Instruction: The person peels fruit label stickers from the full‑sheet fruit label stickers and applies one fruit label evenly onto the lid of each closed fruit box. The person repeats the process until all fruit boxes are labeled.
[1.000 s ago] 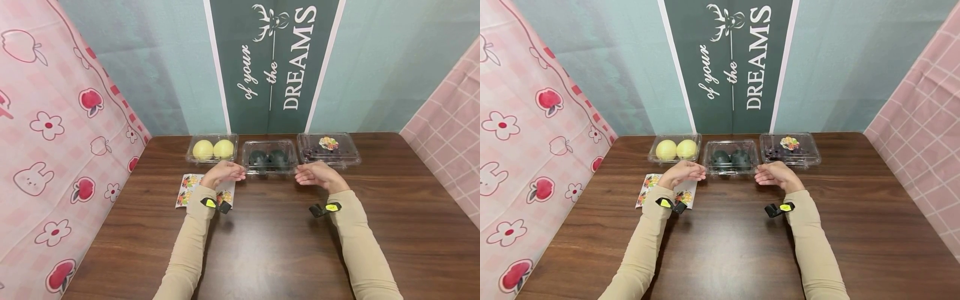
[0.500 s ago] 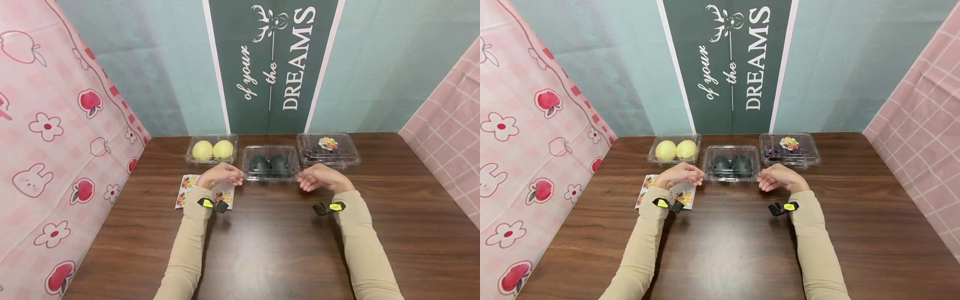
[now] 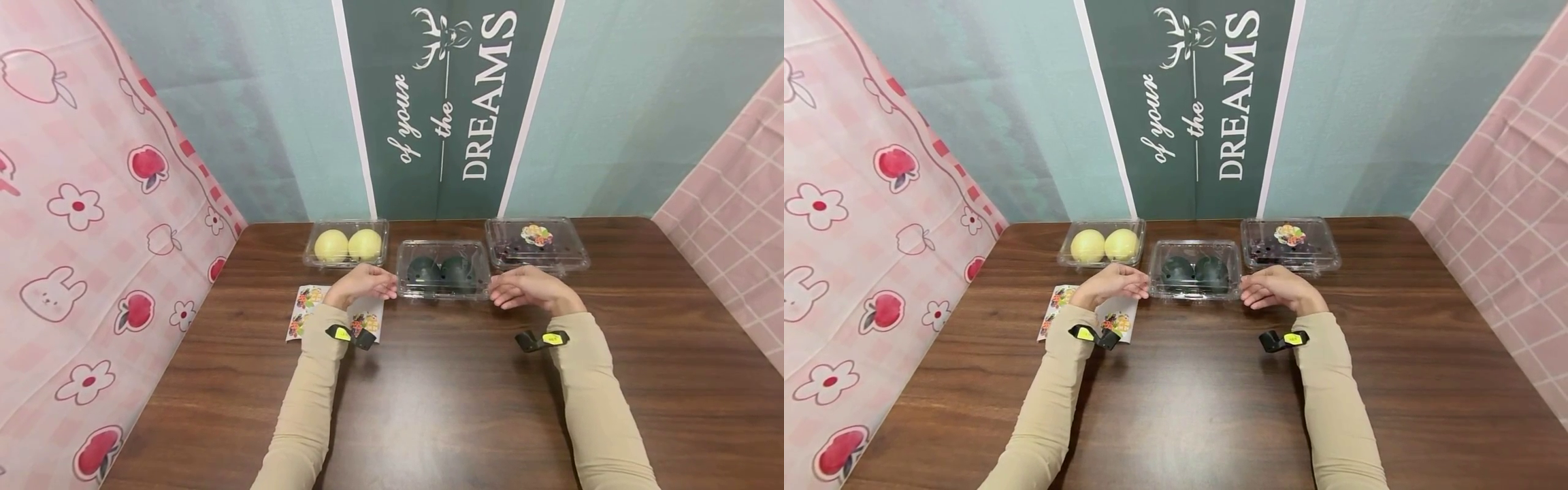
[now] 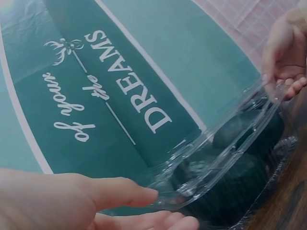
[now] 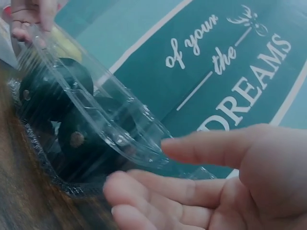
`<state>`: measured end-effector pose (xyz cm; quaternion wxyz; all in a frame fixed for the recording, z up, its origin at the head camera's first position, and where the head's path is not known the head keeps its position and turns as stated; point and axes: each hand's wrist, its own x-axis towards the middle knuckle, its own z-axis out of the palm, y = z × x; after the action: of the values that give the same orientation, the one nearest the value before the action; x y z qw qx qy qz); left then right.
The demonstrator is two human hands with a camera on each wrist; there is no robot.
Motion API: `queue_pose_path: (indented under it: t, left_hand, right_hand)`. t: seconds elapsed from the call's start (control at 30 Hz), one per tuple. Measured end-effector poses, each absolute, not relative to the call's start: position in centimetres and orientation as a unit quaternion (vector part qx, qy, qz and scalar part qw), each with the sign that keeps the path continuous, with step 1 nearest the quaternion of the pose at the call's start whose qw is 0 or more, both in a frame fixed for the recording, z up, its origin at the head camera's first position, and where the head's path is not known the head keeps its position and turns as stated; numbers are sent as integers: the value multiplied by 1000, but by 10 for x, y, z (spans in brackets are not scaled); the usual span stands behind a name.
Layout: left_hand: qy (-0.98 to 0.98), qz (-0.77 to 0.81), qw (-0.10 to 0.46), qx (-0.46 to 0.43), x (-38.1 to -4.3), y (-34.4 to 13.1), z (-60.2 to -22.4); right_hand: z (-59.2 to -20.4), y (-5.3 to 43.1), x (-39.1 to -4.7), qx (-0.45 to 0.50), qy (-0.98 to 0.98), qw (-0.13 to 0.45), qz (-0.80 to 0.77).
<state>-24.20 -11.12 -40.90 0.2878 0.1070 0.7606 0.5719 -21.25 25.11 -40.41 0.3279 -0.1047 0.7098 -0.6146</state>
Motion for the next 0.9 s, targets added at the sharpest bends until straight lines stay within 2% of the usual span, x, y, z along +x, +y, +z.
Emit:
queue_pose_path:
  t: [0.23, 0.33, 0.53, 0.9]
  left_hand:
    - [776, 578, 240, 74, -243, -103, -412]
    - [776, 584, 231, 64, -243, -101, -412]
    - [770, 589, 235, 67, -243, -101, -411]
    - [788, 543, 271, 102, -242, -108, -408]
  right_hand:
    - [-400, 237, -212, -11, 747, 270, -608]
    - [-399, 233, -212, 0, 750, 254, -611]
    - [-399, 230, -212, -2, 764, 240, -599]
    - [-399, 230, -211, -18, 775, 253, -578]
